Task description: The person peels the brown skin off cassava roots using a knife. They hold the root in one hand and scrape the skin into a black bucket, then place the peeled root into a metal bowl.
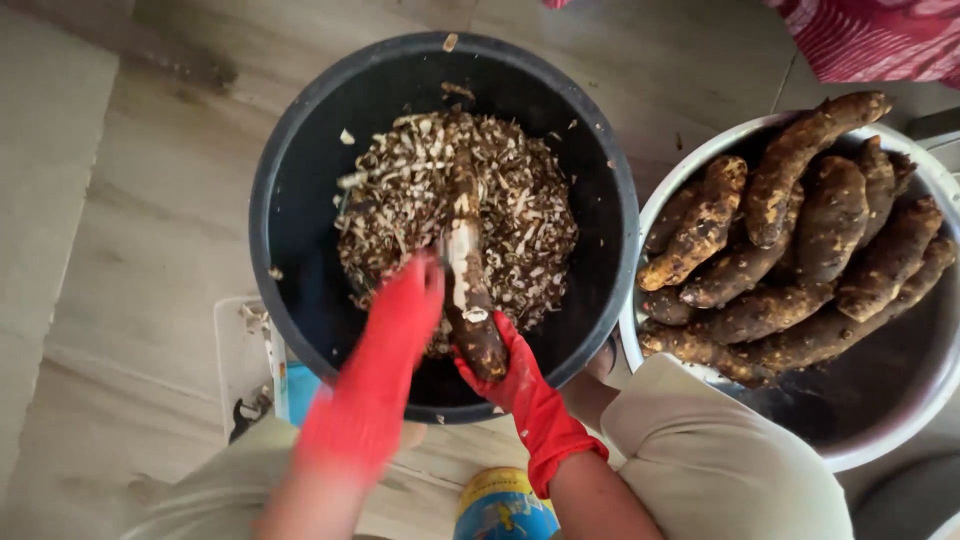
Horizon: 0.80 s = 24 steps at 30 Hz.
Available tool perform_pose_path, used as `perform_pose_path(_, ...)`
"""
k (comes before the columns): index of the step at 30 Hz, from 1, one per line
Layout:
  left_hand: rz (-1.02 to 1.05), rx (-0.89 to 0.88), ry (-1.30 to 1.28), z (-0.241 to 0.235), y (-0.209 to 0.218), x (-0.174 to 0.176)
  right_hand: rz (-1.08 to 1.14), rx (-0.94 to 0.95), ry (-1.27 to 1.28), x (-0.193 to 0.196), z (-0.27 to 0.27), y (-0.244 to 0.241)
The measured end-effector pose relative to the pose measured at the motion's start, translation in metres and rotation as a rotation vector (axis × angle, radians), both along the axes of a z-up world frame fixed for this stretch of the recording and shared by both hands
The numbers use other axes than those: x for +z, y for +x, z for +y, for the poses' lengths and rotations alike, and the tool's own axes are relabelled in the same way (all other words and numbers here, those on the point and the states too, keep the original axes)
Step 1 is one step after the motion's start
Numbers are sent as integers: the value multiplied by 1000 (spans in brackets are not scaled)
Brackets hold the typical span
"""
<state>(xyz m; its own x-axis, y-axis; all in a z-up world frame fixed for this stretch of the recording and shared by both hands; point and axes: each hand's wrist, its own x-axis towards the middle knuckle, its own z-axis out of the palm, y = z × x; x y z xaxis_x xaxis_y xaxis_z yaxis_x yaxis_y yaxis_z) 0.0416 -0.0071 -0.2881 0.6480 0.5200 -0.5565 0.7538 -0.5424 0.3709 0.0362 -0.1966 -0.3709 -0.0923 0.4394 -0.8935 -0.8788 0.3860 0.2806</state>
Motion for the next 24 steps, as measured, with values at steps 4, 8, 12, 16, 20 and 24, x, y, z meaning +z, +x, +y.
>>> perform_pose_path(4, 105, -49, -42, -53, -103, 44, 61, 40, 254, -8, -9, -3)
perform_pose_path(8, 160, -2, -57, -30, -35, 38, 89, -12, 181, -33, -14, -11)
perform_pose_path(12, 22, -29, 3, 13, 56, -48, 86, -17, 200, -23, -20, -11)
perform_pose_path(16, 2, -18, 36, 56, 138, -155, 89, -40, 180, -15, -13, -11)
perform_pose_path(20, -96, 96, -60, 45, 121, -110, 75, 6, 144, -15, -9, -13)
perform_pose_path(24, 75, -110, 48, -9, 26, 19, 44, 39, 33, -5, 1, -8)
